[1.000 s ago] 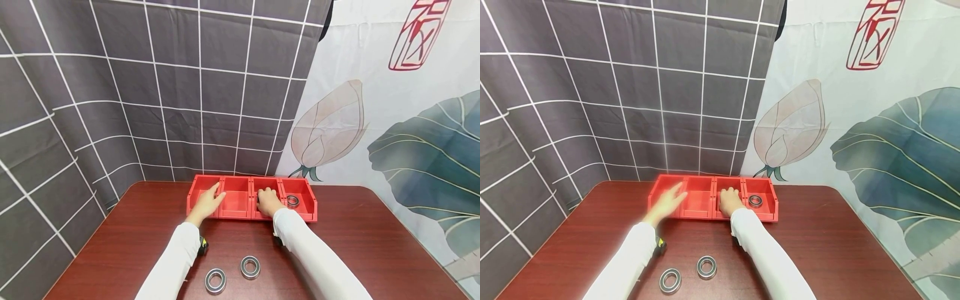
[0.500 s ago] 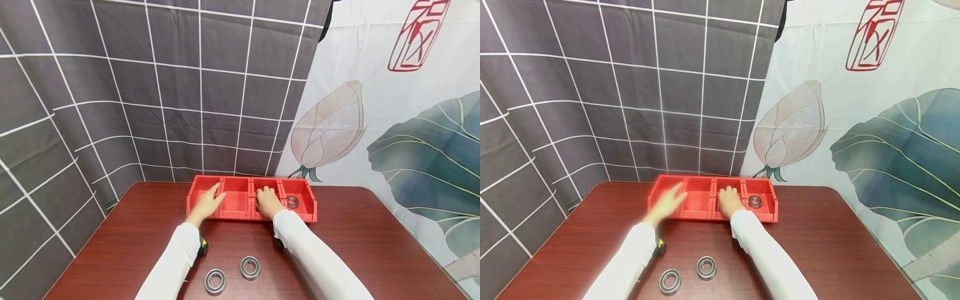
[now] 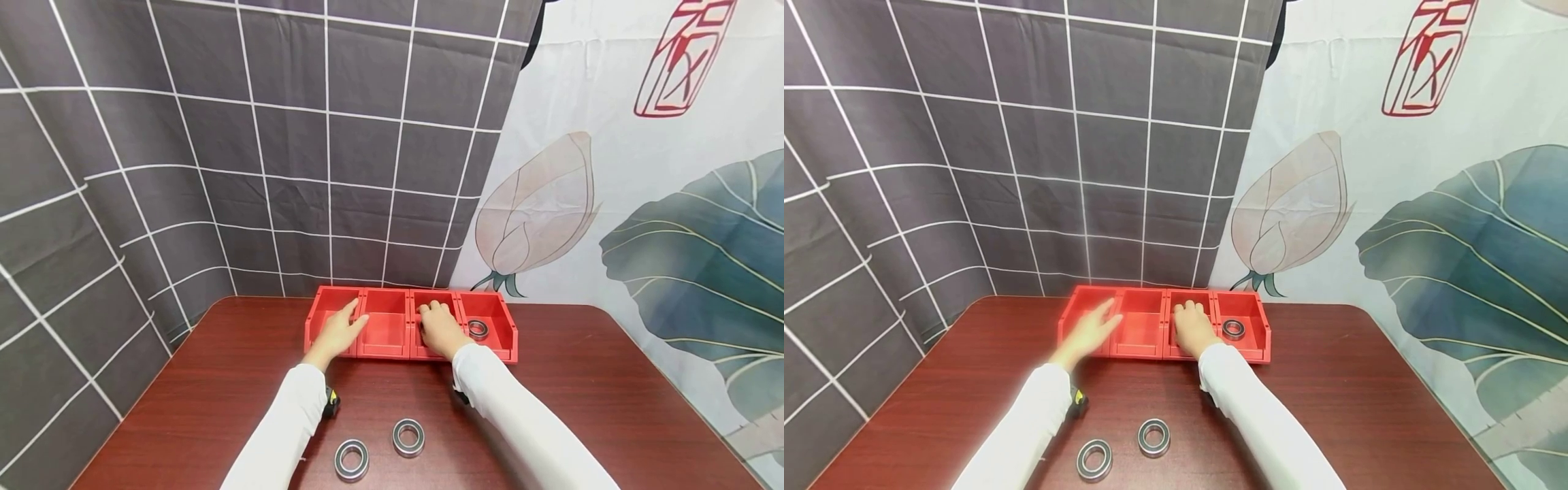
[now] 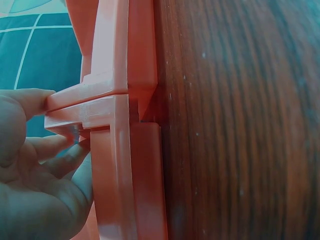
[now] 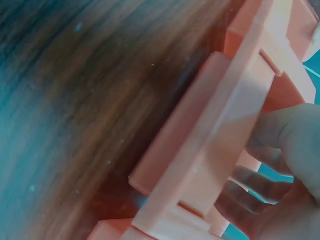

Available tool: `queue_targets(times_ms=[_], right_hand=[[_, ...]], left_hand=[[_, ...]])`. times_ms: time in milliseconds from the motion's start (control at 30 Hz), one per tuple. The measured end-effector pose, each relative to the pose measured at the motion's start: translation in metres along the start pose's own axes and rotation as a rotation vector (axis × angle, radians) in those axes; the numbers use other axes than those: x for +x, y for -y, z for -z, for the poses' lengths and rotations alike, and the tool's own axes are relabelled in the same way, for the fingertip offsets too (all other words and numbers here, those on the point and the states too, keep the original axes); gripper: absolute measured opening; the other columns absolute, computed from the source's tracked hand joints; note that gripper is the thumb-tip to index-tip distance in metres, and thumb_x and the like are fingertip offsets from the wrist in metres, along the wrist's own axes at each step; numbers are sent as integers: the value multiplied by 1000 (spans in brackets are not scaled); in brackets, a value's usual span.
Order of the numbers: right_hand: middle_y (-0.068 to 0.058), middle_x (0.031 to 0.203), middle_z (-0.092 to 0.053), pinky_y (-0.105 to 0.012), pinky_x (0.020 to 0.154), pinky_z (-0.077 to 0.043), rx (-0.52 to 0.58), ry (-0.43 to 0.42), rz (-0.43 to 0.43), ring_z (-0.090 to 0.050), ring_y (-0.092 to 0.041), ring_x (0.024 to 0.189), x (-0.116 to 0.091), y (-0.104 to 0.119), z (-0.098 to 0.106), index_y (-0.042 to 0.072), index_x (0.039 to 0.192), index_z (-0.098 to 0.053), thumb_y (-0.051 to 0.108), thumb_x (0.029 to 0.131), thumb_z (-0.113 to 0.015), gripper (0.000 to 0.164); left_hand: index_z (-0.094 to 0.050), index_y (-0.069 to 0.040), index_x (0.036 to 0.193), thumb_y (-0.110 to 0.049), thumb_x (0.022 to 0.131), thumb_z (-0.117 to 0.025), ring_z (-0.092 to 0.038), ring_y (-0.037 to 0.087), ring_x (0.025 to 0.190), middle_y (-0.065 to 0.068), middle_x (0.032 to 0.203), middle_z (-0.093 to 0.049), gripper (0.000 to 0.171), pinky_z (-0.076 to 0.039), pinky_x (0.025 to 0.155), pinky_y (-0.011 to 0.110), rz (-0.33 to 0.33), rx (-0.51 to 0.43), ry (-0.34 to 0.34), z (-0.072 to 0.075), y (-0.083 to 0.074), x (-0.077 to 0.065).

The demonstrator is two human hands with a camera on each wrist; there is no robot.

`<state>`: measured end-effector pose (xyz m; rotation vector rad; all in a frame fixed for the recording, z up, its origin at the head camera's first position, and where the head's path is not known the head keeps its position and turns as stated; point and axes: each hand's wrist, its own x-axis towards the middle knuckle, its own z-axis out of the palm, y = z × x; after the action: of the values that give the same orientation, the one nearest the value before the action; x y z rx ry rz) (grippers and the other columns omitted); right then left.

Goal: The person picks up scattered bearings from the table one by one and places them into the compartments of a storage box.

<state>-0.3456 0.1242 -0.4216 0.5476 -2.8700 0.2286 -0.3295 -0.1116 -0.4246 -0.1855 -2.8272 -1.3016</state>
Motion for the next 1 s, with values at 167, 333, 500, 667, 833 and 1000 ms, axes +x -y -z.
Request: queue_targets(times_ms=[167,333,500,667,833,1000], right_hand=[[-20,109,-58,-44,94,-49,14,-19,13,-54,-36,101,1,-2,3,-1,120,-59,4,83,-67,38],[-13,113,-61,-45,92,-49,12,-106,29,-55,-32,107,1,-6,8,6,118,-63,11,84,-67,36],[-11,110,-62,-47,85,-48,-8,-243,42,-56,-32,103,1,-17,11,7,113,-65,11,80,-67,33],[-13,112,-60,-47,88,-48,11,-244,-2,-54,-32,105,-1,-27,14,5,115,-62,11,81,-65,35],[-17,119,-56,-49,95,-46,83,-198,-77,-51,-35,111,-3,-34,17,2,123,-58,17,85,-64,42],[-21,126,-50,-50,99,-45,163,-143,-156,-47,-37,115,-6,-41,15,-2,131,-50,23,87,-61,52]], left_hand=[[-33,-13,150,-37,95,-56,-42,35,135,14,150,-41,65,-38,106,54,4,1,-2,0,1,0],[-33,-13,151,-39,95,-56,-41,35,136,14,150,-40,66,-37,107,54,1,3,1,0,1,0],[-33,-13,150,-40,95,-55,-41,35,135,15,150,-40,66,-36,107,54,-7,3,2,-1,1,1],[-32,-13,151,-42,95,-55,-40,35,136,14,150,-40,67,-37,107,54,-1,12,2,-1,1,1],[-32,-13,151,-41,95,-55,-40,35,136,14,150,-40,67,-37,107,54,4,10,4,-1,1,1],[-32,-13,151,-41,95,-55,-41,35,136,14,150,-40,67,-37,107,54,7,6,5,-1,0,0]])
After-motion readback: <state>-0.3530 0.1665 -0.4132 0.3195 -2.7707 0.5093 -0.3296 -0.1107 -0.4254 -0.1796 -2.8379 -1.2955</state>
